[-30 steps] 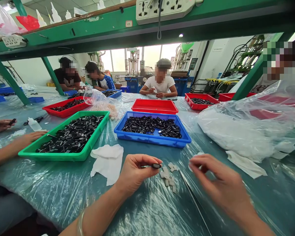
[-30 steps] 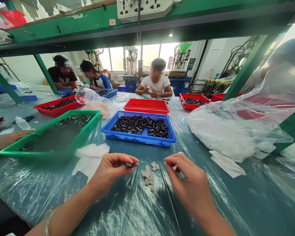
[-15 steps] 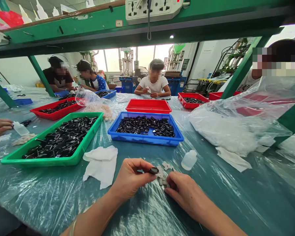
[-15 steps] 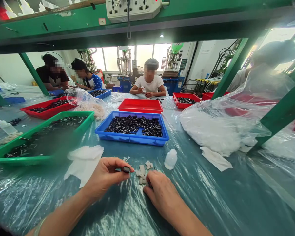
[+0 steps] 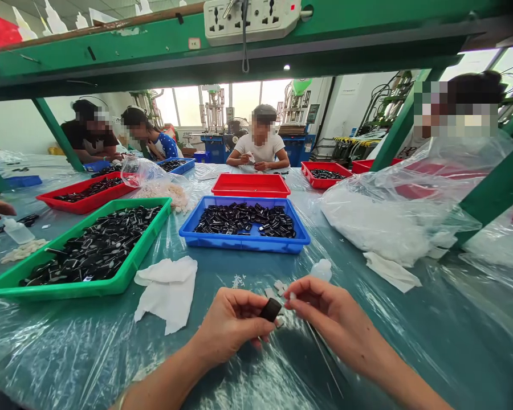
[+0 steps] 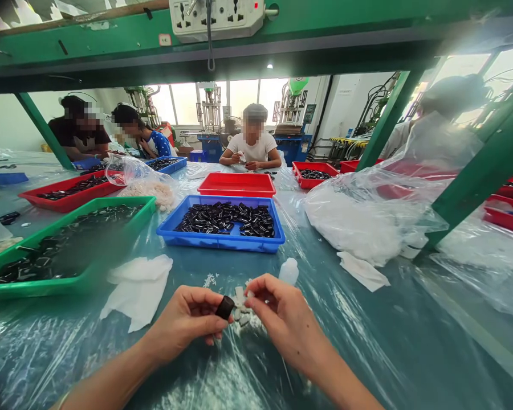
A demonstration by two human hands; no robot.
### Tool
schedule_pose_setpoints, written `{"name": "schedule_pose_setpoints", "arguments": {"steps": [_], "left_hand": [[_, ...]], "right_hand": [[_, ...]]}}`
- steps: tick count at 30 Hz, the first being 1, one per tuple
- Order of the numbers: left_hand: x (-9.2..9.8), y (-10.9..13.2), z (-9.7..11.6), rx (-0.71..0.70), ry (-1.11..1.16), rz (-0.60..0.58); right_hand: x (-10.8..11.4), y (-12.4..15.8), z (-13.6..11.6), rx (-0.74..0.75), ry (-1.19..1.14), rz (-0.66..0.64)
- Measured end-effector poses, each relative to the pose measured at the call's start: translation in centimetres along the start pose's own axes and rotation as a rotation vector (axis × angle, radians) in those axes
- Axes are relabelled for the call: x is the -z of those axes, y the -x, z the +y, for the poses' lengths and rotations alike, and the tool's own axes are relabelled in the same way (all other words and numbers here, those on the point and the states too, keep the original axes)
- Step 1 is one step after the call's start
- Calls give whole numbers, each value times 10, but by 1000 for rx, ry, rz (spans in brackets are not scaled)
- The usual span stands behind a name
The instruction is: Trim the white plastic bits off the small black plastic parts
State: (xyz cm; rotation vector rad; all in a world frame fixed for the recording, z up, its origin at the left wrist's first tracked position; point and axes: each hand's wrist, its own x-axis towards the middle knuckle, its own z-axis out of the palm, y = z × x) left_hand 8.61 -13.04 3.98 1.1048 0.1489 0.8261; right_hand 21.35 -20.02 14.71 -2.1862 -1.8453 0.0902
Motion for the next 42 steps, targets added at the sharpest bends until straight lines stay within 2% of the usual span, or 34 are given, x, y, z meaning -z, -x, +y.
{"name": "schedule_pose_setpoints", "arguments": {"steps": [3,8,12,16,20,23,35,39,42], "left_hand": [[-1,0,0,13,-15,-7],[-1,0,-1,31,-1,-30],[-1,-2,-4,38,5,-15],[-3,-3,-5,15,30,-9],[-5,-2,-4,14,37,31],[-5,-1,-4,3,31,46],[1,0,-6,-31,-112,2],[2,-1,4,-45,10,65],[12,-5,12,-111,110,216]], "right_hand": [[-3,1,-3,-23,-109,-23],[-7,6,-9,-11,-166,40],[-11,12,-12,60,-158,100],[-15,14,-11,154,-50,119],[-21,12,-9,318,46,236],[-23,9,-8,361,70,280],[-24,12,-11,376,26,112],[-31,6,-1,328,17,159],[-34,-2,6,251,13,186]]}}
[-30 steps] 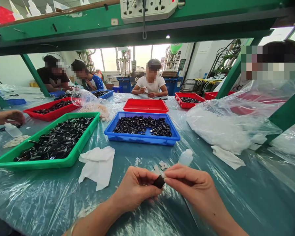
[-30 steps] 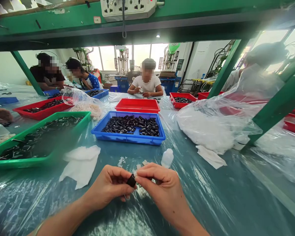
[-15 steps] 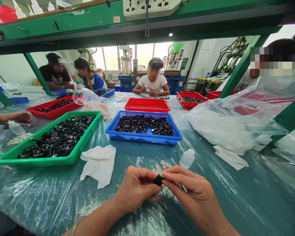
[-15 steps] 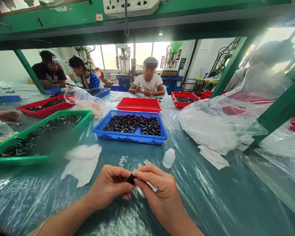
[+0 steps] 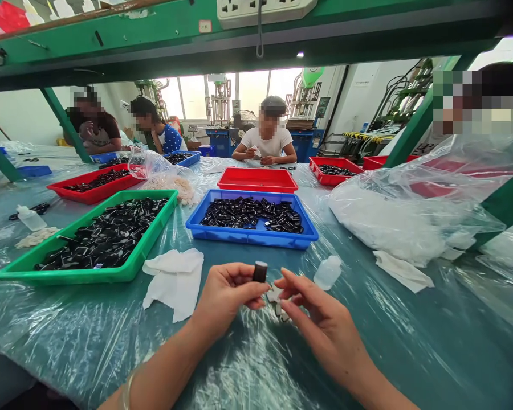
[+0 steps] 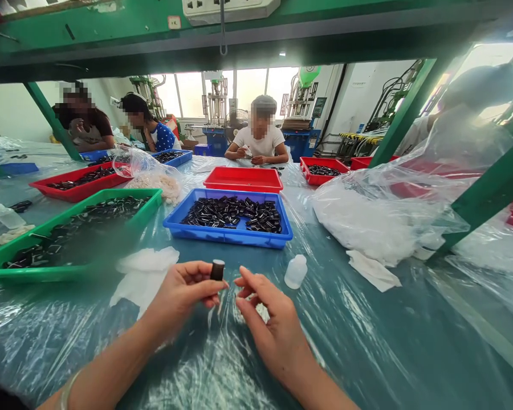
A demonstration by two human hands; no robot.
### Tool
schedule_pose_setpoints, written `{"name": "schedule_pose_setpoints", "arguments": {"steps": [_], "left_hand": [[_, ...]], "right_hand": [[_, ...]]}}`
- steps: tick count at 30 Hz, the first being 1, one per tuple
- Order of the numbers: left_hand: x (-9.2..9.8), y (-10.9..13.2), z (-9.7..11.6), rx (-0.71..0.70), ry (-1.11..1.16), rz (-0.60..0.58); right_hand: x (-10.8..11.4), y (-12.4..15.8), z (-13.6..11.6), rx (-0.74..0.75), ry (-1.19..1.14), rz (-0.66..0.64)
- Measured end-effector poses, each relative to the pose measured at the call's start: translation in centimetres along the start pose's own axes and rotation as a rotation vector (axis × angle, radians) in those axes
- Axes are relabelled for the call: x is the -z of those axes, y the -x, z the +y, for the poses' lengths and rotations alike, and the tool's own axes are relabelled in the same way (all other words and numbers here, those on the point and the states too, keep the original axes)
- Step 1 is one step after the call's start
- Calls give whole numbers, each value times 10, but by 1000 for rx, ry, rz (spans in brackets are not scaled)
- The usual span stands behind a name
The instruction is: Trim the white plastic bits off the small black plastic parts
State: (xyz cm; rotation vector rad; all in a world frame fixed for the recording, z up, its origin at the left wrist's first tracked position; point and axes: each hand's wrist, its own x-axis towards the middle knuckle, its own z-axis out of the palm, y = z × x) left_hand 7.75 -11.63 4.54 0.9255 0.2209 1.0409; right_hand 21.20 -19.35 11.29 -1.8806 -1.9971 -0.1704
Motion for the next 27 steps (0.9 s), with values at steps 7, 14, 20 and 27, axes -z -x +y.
{"name": "schedule_pose_setpoints", "arguments": {"steps": [7,14,20,27], "left_hand": [[23,-11,7,-28,124,149],[19,-8,4,-9,114,61],[17,-6,1,17,86,-58],[7,1,-5,99,-80,-286]], "right_hand": [[-16,-23,4,-156,191,-256],[-53,-43,1,-99,464,-375],[-42,-38,-2,-96,451,-332],[20,-13,-11,-264,-27,-306]]}}
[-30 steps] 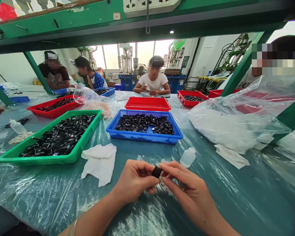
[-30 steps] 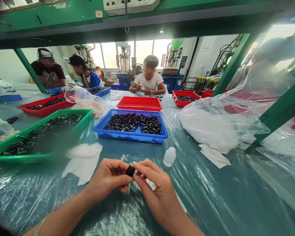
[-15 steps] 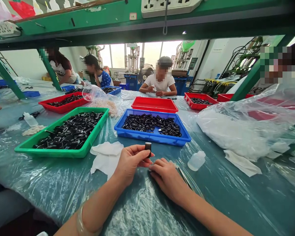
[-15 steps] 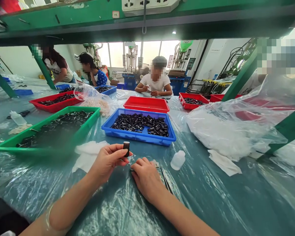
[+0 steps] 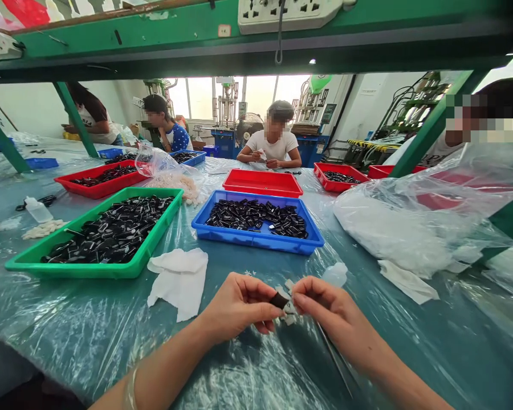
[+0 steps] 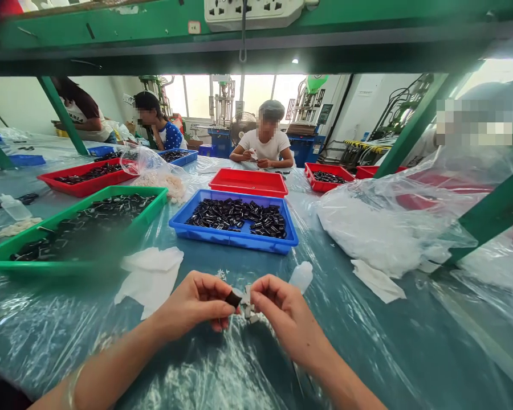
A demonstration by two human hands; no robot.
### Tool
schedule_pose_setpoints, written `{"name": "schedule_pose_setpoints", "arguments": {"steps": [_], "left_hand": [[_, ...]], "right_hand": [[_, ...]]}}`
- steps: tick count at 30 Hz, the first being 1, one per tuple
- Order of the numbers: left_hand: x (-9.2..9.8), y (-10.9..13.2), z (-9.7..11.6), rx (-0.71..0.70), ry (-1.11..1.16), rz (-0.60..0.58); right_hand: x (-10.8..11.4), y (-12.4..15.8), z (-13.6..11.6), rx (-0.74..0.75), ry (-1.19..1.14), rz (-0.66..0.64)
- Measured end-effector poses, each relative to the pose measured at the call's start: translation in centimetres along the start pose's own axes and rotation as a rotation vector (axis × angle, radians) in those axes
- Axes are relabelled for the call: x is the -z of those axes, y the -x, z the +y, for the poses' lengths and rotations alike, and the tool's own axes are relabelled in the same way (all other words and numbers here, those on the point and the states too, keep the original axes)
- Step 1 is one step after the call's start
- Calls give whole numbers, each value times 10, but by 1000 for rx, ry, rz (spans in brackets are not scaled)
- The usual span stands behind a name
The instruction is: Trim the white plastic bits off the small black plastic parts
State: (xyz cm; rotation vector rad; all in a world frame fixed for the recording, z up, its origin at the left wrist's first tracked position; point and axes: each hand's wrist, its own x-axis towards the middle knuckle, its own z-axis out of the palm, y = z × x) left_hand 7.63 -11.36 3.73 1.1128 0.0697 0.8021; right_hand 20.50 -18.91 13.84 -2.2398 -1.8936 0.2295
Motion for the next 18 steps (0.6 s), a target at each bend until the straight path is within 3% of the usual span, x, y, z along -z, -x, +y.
{"name": "schedule_pose_setpoints", "arguments": {"steps": [5,9,18], "left_hand": [[-8,-2,-8,85,-65,-80],[-9,-2,-9,107,-96,-83],[-9,-1,-9,121,-110,-97]], "right_hand": [[2,11,4,-13,-288,-136],[-1,14,4,-38,-355,-232],[0,16,2,-62,-435,-299]]}}
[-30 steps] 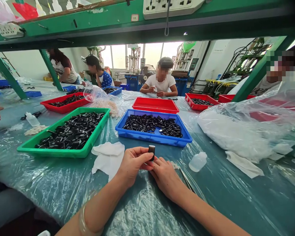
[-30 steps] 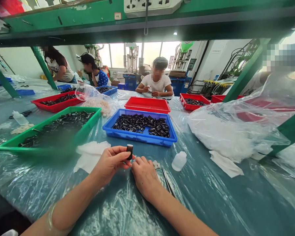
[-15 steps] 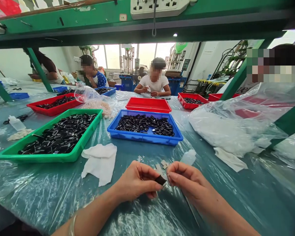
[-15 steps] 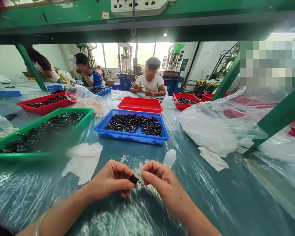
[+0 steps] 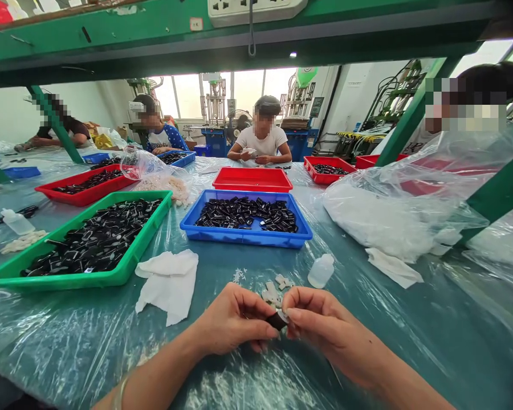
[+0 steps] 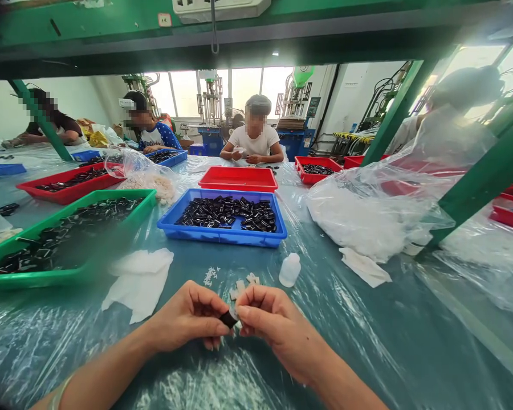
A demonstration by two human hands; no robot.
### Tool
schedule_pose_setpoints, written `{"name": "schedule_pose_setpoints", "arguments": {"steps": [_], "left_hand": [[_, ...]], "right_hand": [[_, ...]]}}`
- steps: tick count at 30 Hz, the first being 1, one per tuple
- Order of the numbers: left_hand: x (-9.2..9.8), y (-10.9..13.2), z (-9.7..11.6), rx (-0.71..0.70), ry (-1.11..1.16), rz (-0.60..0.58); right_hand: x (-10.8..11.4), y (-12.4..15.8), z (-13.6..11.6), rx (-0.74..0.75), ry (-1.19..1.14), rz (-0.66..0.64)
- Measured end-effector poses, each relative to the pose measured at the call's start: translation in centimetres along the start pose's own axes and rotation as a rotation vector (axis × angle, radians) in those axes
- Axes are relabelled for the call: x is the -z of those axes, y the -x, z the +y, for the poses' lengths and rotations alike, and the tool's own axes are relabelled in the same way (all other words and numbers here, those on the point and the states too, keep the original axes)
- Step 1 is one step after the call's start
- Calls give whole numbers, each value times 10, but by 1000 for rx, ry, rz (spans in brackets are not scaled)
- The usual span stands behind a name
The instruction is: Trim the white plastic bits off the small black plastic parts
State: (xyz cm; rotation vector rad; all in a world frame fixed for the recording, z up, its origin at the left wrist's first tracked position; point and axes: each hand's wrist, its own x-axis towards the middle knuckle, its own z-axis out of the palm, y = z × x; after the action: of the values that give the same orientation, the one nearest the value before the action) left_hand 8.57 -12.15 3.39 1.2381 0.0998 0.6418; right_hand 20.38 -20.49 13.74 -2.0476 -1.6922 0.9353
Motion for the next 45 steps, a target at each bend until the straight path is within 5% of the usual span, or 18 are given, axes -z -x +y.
{"name": "schedule_pose_setpoints", "arguments": {"steps": [6,37,45], "left_hand": [[1,2,1,-8,-46,10],[4,3,-1,-55,-258,53],[2,-3,3,-33,-11,52]], "right_hand": [[0,-1,2,-34,57,44],[-9,-14,15,-218,-478,-76],[-14,-13,11,-101,-529,19]]}}
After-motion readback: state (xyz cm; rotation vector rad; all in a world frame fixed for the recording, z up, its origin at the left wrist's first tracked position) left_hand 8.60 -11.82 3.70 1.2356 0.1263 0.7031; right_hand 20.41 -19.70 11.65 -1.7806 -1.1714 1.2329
